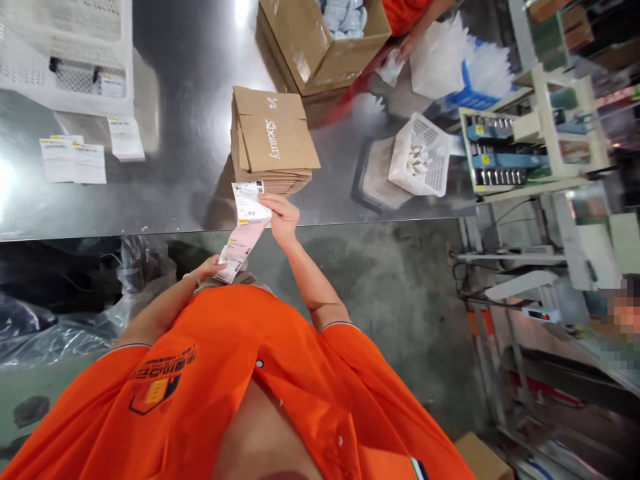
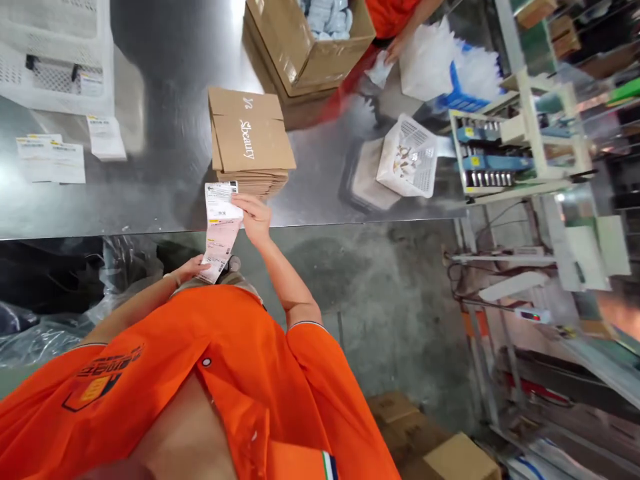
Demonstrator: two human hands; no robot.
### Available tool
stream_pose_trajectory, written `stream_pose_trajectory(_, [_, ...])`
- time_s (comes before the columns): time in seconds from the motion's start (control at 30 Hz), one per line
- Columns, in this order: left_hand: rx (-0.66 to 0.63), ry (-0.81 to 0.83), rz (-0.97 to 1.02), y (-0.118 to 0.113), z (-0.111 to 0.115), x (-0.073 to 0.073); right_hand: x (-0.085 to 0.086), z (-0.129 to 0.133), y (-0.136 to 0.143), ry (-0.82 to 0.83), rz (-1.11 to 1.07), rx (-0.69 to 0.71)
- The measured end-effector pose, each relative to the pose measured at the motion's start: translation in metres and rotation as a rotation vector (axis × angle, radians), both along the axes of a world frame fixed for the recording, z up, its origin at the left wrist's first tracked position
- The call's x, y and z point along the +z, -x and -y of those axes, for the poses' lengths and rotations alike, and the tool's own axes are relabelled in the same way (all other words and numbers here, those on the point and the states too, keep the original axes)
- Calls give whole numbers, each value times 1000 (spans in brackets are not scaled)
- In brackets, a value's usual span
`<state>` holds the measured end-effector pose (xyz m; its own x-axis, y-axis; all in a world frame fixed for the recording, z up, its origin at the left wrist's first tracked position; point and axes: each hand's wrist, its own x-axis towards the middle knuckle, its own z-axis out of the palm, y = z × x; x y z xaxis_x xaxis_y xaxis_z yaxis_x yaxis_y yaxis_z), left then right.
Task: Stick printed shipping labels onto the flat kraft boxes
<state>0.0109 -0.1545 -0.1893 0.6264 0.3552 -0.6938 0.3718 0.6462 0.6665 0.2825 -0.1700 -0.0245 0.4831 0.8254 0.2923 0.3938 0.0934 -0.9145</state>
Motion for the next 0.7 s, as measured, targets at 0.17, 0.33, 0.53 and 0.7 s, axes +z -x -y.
stream_pose_trajectory(0.17, [-23,14,-55,5,-2,3,14,-7,10,-46,14,18])
stream_pose_trajectory(0.33, [-30,-11,-58,8,-4,11,26,-11,21,-191,17,53])
stream_pose_trajectory(0.53, [-17,-38,-22,4,-7,36,42,-11,26,-227,11,-2])
stream_pose_trajectory(0.7, [-18,-85,-8,-6,-7,43,49,-12,19,-310,50,8])
